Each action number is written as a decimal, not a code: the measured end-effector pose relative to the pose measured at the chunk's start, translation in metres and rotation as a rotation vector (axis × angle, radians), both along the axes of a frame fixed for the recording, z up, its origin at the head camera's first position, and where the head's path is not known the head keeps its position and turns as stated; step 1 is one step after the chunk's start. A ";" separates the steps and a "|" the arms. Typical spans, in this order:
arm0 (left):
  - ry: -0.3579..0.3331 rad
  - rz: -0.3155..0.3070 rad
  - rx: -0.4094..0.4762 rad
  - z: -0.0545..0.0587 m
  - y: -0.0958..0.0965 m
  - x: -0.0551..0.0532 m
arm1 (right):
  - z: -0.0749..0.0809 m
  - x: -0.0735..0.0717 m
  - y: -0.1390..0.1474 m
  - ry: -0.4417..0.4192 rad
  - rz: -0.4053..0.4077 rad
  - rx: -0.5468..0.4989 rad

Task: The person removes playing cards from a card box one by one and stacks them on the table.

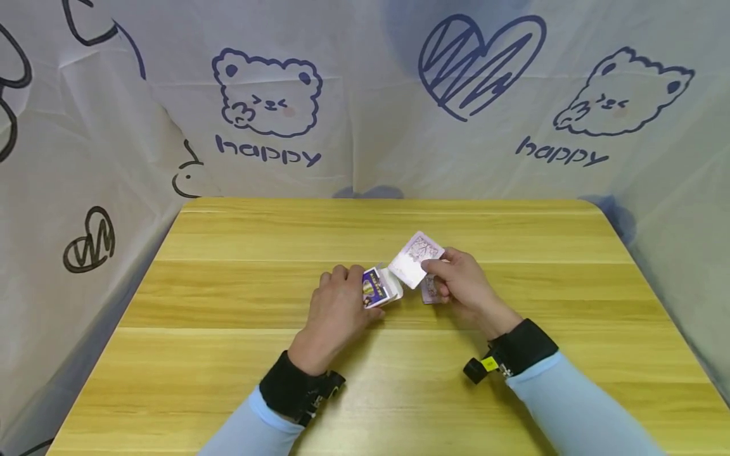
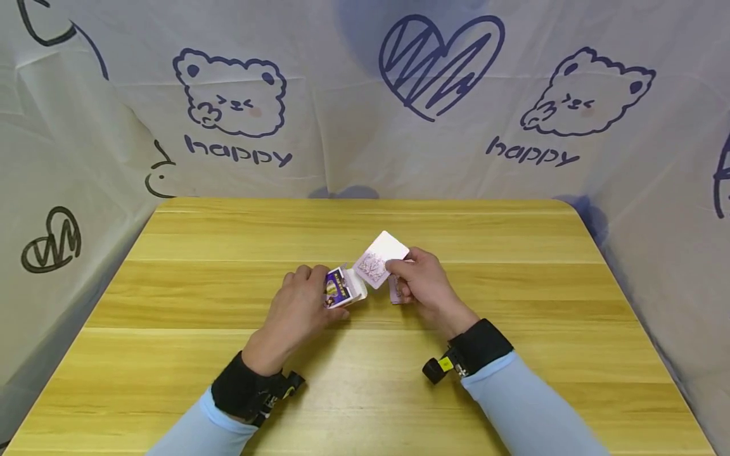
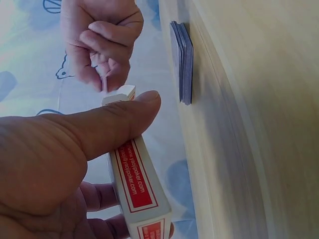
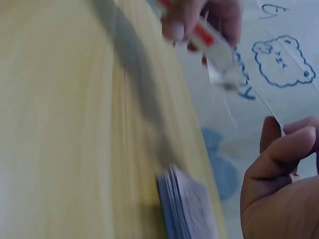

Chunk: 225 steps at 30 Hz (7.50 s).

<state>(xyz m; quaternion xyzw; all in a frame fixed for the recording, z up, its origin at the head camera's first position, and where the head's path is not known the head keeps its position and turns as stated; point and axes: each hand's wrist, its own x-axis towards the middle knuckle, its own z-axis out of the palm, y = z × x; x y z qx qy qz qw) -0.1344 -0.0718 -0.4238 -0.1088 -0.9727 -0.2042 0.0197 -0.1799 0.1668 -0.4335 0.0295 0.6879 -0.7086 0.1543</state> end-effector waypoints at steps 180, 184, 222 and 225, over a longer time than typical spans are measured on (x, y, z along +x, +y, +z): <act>0.039 -0.005 -0.015 -0.002 0.000 0.000 | 0.007 -0.015 0.049 -0.014 0.010 0.594; 0.036 -0.006 -0.018 -0.002 0.000 0.001 | 0.006 -0.018 0.049 -0.034 0.025 0.600; 0.005 -0.012 0.004 -0.002 0.000 0.000 | -0.010 -0.022 0.039 0.016 0.049 0.825; -0.002 -0.009 0.005 -0.002 0.001 0.000 | -0.010 -0.021 0.037 0.053 0.051 0.873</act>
